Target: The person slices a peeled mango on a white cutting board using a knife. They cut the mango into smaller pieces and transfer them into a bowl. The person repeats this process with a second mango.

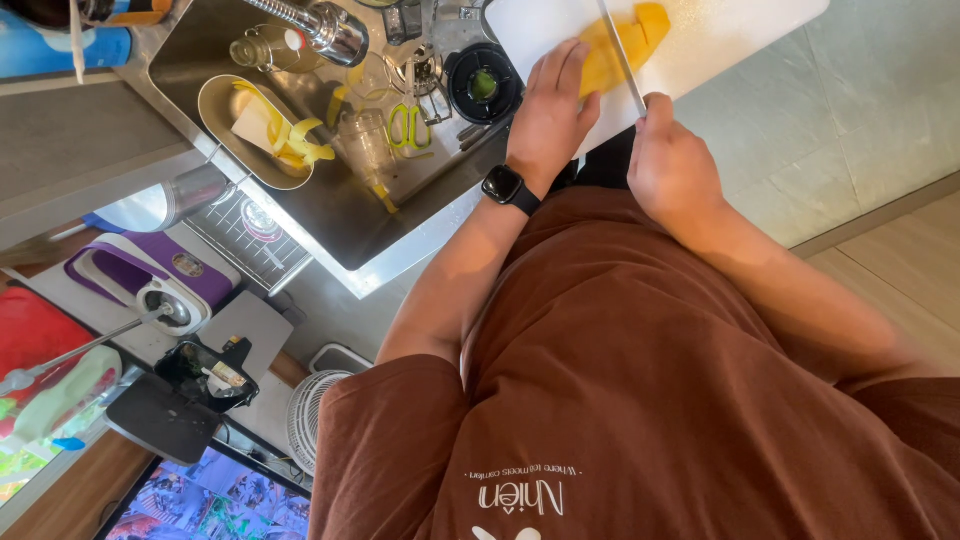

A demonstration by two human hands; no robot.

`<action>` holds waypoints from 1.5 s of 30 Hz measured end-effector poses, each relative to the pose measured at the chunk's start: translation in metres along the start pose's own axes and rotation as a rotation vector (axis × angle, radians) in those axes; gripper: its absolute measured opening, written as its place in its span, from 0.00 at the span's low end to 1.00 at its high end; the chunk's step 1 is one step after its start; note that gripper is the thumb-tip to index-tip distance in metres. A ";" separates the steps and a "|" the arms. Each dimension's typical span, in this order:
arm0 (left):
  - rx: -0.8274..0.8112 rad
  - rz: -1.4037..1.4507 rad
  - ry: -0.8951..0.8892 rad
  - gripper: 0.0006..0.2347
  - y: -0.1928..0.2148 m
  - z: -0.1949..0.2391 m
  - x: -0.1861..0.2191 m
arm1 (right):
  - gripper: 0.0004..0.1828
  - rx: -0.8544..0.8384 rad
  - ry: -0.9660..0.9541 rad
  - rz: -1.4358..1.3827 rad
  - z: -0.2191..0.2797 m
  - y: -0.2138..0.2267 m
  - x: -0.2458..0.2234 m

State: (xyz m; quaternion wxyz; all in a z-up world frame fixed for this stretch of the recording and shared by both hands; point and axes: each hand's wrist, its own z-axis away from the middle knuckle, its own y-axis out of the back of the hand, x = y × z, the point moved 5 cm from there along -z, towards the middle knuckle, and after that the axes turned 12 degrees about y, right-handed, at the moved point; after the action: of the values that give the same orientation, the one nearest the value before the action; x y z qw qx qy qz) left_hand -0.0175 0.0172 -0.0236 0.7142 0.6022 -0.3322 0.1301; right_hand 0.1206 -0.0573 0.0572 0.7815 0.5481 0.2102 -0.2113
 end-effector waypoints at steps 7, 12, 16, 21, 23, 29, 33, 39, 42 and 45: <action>-0.009 0.000 -0.014 0.25 0.000 0.000 -0.001 | 0.11 -0.119 -0.092 -0.046 0.000 0.004 -0.011; 0.005 0.060 -0.049 0.23 0.006 -0.002 0.003 | 0.12 -0.313 -0.282 -0.059 -0.005 0.012 -0.024; 0.002 0.067 -0.037 0.23 0.002 0.000 -0.001 | 0.11 -0.359 -0.323 -0.054 -0.025 -0.003 -0.013; -0.008 0.019 -0.044 0.23 -0.002 0.000 -0.004 | 0.05 -0.151 -0.108 -0.050 -0.037 -0.031 0.012; 0.014 -0.015 -0.037 0.24 0.011 0.003 0.001 | 0.07 -0.117 -0.097 -0.063 -0.033 -0.027 0.012; 0.061 -0.103 0.001 0.26 0.011 0.008 -0.003 | 0.08 -0.014 -0.009 0.056 -0.030 -0.021 0.024; 0.091 -0.046 0.002 0.25 -0.002 -0.002 -0.005 | 0.09 -0.003 -0.001 0.096 -0.032 -0.011 0.027; 0.055 -0.073 -0.042 0.26 0.001 -0.015 -0.001 | 0.09 0.044 0.033 0.135 -0.024 0.003 0.013; 0.036 -0.122 0.026 0.33 0.009 -0.010 -0.001 | 0.09 0.021 -0.005 0.115 -0.021 0.007 0.009; 0.012 -0.077 0.069 0.32 0.004 -0.009 -0.009 | 0.10 0.007 -0.014 0.093 -0.020 0.004 0.011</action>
State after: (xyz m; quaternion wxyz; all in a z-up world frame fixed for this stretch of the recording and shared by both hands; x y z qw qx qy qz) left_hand -0.0238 0.0285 -0.0273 0.7262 0.6139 -0.2831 0.1251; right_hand 0.1300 -0.0382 0.0482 0.7900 0.5586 0.1781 -0.1792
